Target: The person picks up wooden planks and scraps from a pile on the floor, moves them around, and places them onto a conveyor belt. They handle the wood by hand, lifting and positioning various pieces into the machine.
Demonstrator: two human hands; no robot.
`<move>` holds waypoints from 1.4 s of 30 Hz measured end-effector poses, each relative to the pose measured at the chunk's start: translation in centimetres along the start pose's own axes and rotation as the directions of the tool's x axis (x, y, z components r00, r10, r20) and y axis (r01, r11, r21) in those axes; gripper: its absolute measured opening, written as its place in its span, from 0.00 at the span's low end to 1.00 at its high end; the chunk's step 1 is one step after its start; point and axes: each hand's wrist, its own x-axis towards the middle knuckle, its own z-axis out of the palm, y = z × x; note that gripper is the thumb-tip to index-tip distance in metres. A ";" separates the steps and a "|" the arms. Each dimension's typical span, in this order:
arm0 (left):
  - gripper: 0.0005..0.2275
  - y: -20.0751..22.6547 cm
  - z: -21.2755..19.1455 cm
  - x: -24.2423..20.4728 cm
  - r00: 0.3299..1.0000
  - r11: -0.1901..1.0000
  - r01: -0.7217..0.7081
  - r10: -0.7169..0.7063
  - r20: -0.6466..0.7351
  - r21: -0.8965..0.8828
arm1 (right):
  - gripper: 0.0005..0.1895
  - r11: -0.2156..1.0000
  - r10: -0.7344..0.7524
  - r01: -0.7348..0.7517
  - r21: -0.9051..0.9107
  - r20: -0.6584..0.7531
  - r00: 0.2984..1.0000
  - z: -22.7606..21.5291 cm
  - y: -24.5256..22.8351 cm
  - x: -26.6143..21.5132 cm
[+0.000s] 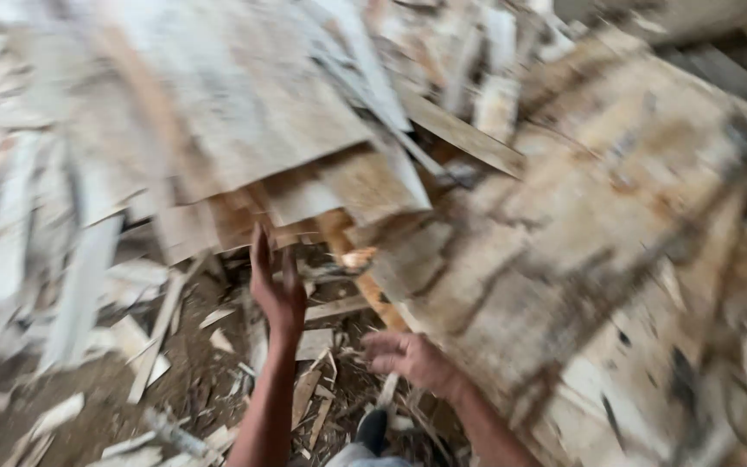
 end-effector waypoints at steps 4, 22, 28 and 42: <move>0.21 -1.5 4.7 -15.9 0.894 0.980 0.180 -0.128 0.430 -0.081 | 0.20 0.974 0.215 -0.195 0.118 -0.200 0.956 -0.5 10.4 -6.4; 0.37 8.3 17.4 -30.0 0.244 0.876 -0.462 -0.029 0.969 0.143 | 0.16 0.894 0.366 0.136 0.426 -0.872 0.325 -1.0 26.4 -34.0; 0.37 6.0 17.7 -28.7 0.457 0.898 -0.298 -0.164 0.874 0.324 | 0.16 0.902 0.426 -0.024 0.430 -0.882 0.204 -0.8 25.4 -37.4; 0.36 6.4 22.5 -22.2 0.406 0.866 -0.353 -0.199 0.892 0.354 | 0.17 0.920 0.357 0.051 0.390 -0.883 0.305 -5.4 24.2 -28.6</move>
